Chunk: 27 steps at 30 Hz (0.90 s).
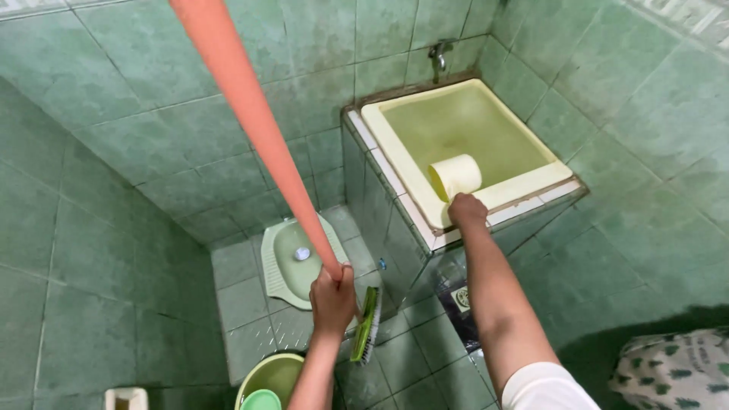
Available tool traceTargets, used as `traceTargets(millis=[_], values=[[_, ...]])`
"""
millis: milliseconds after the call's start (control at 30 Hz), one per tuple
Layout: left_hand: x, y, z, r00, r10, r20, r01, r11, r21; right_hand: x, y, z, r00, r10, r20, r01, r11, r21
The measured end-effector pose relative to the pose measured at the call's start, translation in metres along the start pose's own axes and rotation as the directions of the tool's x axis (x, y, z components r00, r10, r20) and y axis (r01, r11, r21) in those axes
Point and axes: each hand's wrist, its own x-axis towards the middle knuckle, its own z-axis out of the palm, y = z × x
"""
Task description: Cleaning a bathroom floor by pouring water from a bucket with a ladle and scrubbing with a squeegee.
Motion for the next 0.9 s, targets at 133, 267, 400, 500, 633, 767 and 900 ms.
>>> traceTargets(millis=[133, 267, 400, 500, 633, 767, 900], values=[[-0.006, -0.012, -0.005, 1.000, 0.008, 0.007, -0.008, 1.000, -0.019, -0.017, -0.015, -0.017, 0.994, 0.052, 0.100, -0.069, 0.982, 0.175], [-0.009, -0.027, -0.002, 0.995, 0.104, 0.003, -0.104, 0.995, -0.012, -0.013, -0.008, 0.006, 0.986, 0.146, 0.084, -0.168, 0.815, 0.555], [-0.007, -0.029, -0.004, 0.997, 0.075, 0.004, -0.075, 0.997, -0.001, -0.040, -0.015, -0.008, 0.945, 0.322, 0.052, -0.051, -0.012, 0.999], [0.000, -0.010, -0.010, 0.998, 0.016, 0.053, -0.012, 0.998, -0.066, -0.074, -0.017, -0.042, 0.956, 0.291, -0.030, 0.044, -0.044, 0.998], [0.004, -0.007, -0.004, 0.999, 0.018, 0.048, -0.014, 0.996, -0.083, -0.117, 0.001, -0.073, 0.956, 0.280, -0.090, 0.100, -0.021, 0.995], [0.008, -0.018, 0.006, 0.999, 0.033, 0.006, -0.032, 0.992, -0.123, -0.190, 0.004, -0.122, 0.980, 0.169, -0.101, 0.115, -0.078, 0.990], [-0.004, -0.026, 0.015, 0.999, 0.011, -0.034, -0.018, 0.979, -0.205, -0.261, 0.011, -0.151, 0.987, 0.137, -0.086, 0.107, -0.157, 0.982]])
